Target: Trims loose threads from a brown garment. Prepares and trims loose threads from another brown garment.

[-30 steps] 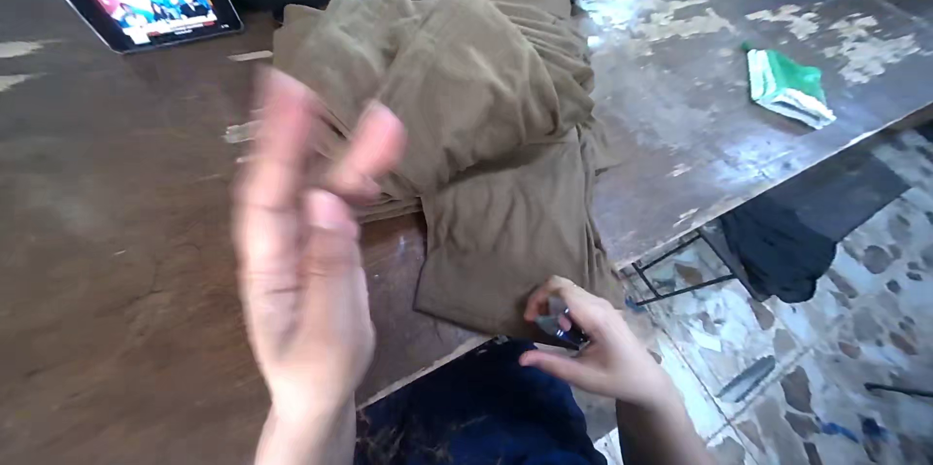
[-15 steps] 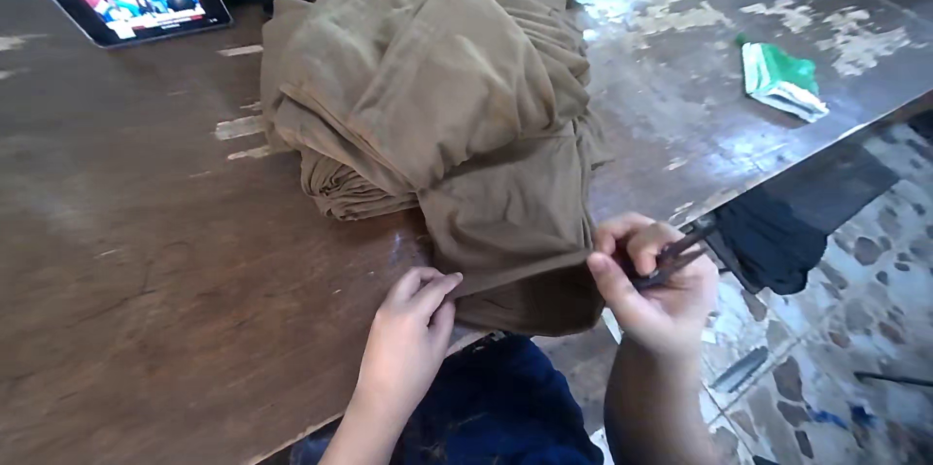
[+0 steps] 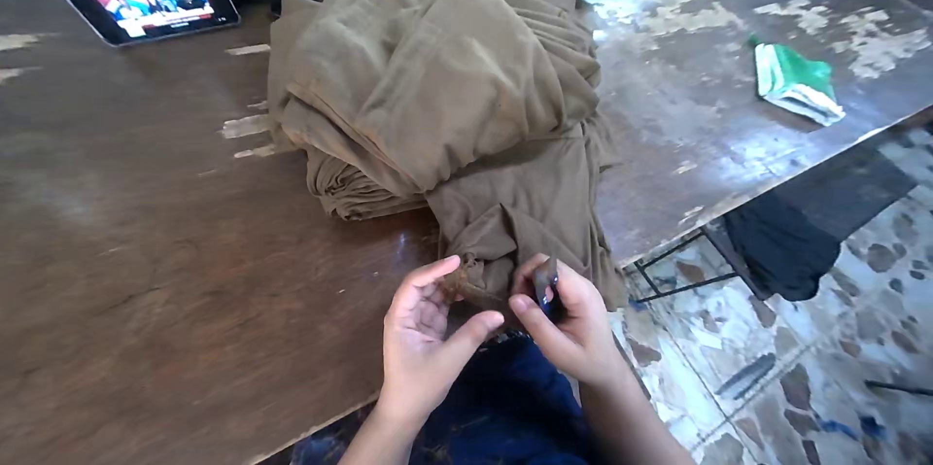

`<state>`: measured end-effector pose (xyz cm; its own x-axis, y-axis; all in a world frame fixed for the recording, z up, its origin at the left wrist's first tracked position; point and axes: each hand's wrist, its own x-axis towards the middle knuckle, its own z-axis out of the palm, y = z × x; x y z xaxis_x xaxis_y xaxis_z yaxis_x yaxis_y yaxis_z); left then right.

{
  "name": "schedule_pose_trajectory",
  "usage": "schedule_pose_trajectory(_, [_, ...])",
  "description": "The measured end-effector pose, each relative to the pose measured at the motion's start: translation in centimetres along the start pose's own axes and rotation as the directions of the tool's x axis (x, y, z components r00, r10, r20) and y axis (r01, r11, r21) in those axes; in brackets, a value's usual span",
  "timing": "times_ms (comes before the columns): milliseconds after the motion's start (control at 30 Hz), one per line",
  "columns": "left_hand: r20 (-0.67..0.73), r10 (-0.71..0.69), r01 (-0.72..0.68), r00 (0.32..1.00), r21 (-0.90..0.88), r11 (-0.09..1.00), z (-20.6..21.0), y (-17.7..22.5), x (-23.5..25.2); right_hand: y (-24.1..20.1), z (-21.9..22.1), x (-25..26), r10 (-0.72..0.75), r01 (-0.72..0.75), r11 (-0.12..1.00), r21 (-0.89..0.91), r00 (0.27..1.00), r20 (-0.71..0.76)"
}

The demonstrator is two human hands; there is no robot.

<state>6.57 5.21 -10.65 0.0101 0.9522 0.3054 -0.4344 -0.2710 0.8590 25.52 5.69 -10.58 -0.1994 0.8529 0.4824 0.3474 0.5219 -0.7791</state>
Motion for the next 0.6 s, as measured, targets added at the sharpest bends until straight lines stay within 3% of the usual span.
schedule_pose_trajectory(167, [-0.096,0.094,-0.084,0.991,0.098,0.992,0.5,-0.7,0.2,-0.3,-0.2,-0.8,0.0,0.003,0.997,-0.075,0.999,0.04])
schedule_pose_trajectory(400, [-0.07,0.078,-0.082,0.994,-0.049,0.995,0.4,-0.6,0.0,-0.8,-1.5,-1.6,0.042,0.029,0.931,-0.363,0.981,0.188])
schedule_pose_trajectory(600, [-0.053,0.034,-0.04,0.998,-0.13,0.991,0.4,-0.4,-0.2,-1.0,-1.1,-1.5,0.032,0.058,0.889,-0.455,0.982,0.188])
